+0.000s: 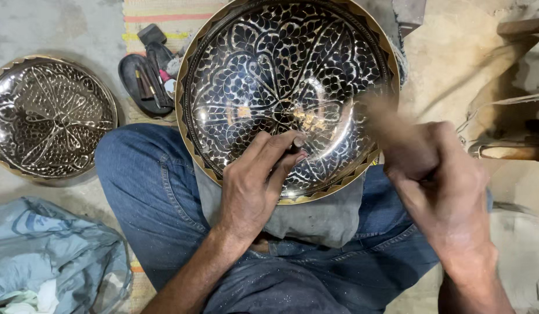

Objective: The person sits on the floor and uses a small hammer and chisel to emboss a decorative pattern into a large metal plate. They repeatedly strike the chisel to create a textured design across the surface.

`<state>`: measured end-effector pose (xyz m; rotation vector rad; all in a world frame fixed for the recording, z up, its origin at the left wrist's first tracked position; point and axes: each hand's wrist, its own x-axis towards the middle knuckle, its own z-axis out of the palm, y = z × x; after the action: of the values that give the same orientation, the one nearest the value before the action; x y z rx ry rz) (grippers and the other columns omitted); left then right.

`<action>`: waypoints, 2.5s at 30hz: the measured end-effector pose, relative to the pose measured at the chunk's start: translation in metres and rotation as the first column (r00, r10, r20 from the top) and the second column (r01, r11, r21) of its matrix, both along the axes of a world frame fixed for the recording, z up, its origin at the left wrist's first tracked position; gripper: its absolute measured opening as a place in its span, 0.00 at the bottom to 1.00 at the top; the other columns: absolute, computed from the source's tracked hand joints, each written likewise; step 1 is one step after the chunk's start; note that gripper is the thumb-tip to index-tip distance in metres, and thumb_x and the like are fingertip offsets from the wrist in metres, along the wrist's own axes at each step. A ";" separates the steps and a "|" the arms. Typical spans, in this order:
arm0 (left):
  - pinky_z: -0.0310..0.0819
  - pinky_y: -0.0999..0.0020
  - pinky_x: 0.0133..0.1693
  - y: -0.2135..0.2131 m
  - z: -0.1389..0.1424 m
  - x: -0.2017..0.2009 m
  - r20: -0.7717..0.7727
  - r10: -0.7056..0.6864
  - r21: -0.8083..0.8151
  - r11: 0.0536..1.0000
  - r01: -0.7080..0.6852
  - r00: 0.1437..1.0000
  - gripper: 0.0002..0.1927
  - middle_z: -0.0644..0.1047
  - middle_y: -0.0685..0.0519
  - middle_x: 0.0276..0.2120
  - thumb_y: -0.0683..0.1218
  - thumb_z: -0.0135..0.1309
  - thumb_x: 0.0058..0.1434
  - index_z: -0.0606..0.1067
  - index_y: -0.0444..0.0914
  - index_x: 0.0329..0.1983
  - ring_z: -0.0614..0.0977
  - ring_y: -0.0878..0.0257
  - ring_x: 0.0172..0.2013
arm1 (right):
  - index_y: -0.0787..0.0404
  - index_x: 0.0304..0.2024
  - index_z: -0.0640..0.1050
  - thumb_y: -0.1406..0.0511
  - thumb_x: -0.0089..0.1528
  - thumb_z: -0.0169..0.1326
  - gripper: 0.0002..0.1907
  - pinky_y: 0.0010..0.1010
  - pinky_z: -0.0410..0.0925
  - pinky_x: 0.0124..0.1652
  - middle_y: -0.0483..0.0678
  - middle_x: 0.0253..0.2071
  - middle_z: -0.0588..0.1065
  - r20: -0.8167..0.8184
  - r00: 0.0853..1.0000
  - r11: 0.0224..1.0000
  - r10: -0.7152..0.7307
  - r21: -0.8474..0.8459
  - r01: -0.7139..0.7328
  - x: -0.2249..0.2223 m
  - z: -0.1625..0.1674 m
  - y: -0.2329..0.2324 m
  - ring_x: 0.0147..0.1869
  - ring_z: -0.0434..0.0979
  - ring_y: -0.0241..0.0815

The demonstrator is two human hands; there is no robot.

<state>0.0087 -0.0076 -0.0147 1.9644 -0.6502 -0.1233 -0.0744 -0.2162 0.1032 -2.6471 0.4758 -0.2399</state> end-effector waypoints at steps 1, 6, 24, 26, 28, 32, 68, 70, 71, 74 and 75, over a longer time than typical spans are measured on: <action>0.86 0.76 0.30 0.000 0.000 0.000 0.023 0.002 -0.014 1.000 -0.002 1.000 0.17 0.78 0.53 0.39 0.42 0.58 0.67 0.74 0.42 0.59 0.82 0.67 0.31 | 0.64 0.45 0.71 0.68 0.51 0.65 0.22 0.39 0.71 0.39 0.52 0.36 0.75 -0.038 0.993 0.970 0.114 -0.214 -0.120 0.001 0.003 0.001 0.40 0.80 0.48; 0.87 0.75 0.33 -0.001 0.002 0.002 0.119 0.012 -0.029 1.000 -0.009 0.993 0.17 0.78 0.53 0.41 0.41 0.59 0.67 0.74 0.41 0.59 0.83 0.66 0.35 | 0.61 0.44 0.73 0.68 0.50 0.68 0.22 0.41 0.72 0.41 0.53 0.32 0.74 -0.121 0.972 0.865 0.202 -0.444 -0.235 0.015 0.023 0.012 0.38 0.78 0.51; 0.84 0.78 0.28 0.000 0.005 0.002 0.085 0.005 -0.053 0.999 0.000 0.996 0.15 0.80 0.53 0.36 0.44 0.60 0.67 0.75 0.41 0.56 0.83 0.68 0.30 | 0.67 0.44 0.74 0.72 0.51 0.66 0.20 0.41 0.69 0.38 0.56 0.31 0.74 -0.016 0.984 0.918 0.176 -0.357 -0.170 -0.002 0.004 -0.002 0.36 0.77 0.54; 0.85 0.77 0.29 0.001 0.004 0.002 0.067 0.000 -0.043 0.999 0.002 0.998 0.15 0.80 0.53 0.36 0.43 0.59 0.67 0.75 0.41 0.56 0.84 0.68 0.31 | 0.67 0.44 0.74 0.72 0.53 0.66 0.19 0.42 0.69 0.37 0.56 0.31 0.74 -0.032 0.986 0.930 0.164 -0.329 -0.165 0.001 0.006 0.000 0.34 0.77 0.53; 0.86 0.77 0.30 0.002 0.004 0.002 0.071 -0.005 -0.042 0.999 0.008 0.997 0.15 0.80 0.52 0.37 0.43 0.59 0.67 0.74 0.41 0.56 0.84 0.67 0.32 | 0.67 0.44 0.74 0.72 0.52 0.66 0.19 0.42 0.69 0.37 0.55 0.30 0.74 -0.027 0.985 0.931 0.168 -0.324 -0.168 0.003 0.007 0.002 0.34 0.77 0.53; 0.87 0.76 0.32 0.002 0.004 0.002 0.080 -0.017 -0.059 0.998 0.022 0.997 0.15 0.80 0.52 0.38 0.43 0.58 0.68 0.74 0.40 0.57 0.85 0.66 0.35 | 0.66 0.45 0.74 0.72 0.53 0.66 0.20 0.41 0.69 0.36 0.56 0.31 0.74 -0.015 0.992 0.951 0.125 -0.285 -0.124 0.004 0.009 0.004 0.35 0.77 0.53; 0.86 0.73 0.33 0.003 0.005 0.003 0.109 0.020 -0.051 0.999 -0.015 0.994 0.16 0.79 0.51 0.39 0.42 0.57 0.69 0.72 0.40 0.59 0.84 0.64 0.35 | 0.56 0.44 0.76 0.59 0.52 0.67 0.21 0.39 0.72 0.45 0.47 0.37 0.78 -0.311 0.944 0.733 0.105 -0.618 -0.285 0.005 0.020 0.001 0.42 0.81 0.46; 0.86 0.74 0.32 0.002 0.004 0.004 0.089 0.014 -0.041 0.999 -0.011 0.996 0.16 0.79 0.51 0.37 0.42 0.58 0.68 0.73 0.40 0.58 0.84 0.65 0.34 | 0.58 0.47 0.75 0.61 0.56 0.67 0.21 0.37 0.72 0.44 0.50 0.36 0.77 -0.271 0.962 0.866 0.032 -0.473 -0.162 0.002 0.020 -0.001 0.42 0.80 0.49; 0.86 0.74 0.32 0.002 0.003 0.004 0.085 0.009 -0.049 0.999 -0.005 0.996 0.15 0.80 0.52 0.38 0.43 0.58 0.68 0.74 0.40 0.58 0.84 0.65 0.33 | 0.61 0.50 0.74 0.64 0.57 0.66 0.22 0.37 0.71 0.43 0.52 0.37 0.76 -0.186 0.982 0.938 0.021 -0.337 -0.084 0.001 0.018 -0.001 0.43 0.79 0.51; 0.87 0.74 0.35 0.001 0.004 0.003 0.113 0.016 -0.080 0.997 -0.007 0.994 0.15 0.80 0.51 0.41 0.41 0.56 0.69 0.73 0.39 0.58 0.85 0.64 0.37 | 0.64 0.47 0.73 0.67 0.52 0.67 0.23 0.42 0.71 0.41 0.53 0.39 0.78 -0.149 0.967 0.856 0.207 -0.450 -0.253 0.001 0.018 -0.003 0.41 0.80 0.53; 0.87 0.74 0.37 0.001 0.004 0.003 0.130 0.018 -0.089 0.996 -0.006 0.991 0.15 0.79 0.50 0.43 0.40 0.56 0.70 0.73 0.38 0.58 0.85 0.64 0.39 | 0.63 0.44 0.74 0.67 0.50 0.67 0.22 0.45 0.70 0.41 0.53 0.40 0.79 -0.192 0.935 0.748 0.298 -0.562 -0.353 0.003 0.018 -0.002 0.40 0.81 0.53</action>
<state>0.0121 -0.0061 -0.0106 1.9019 -0.7171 0.0420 -0.0718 -0.2184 0.1211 -3.3047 -0.0769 -0.1764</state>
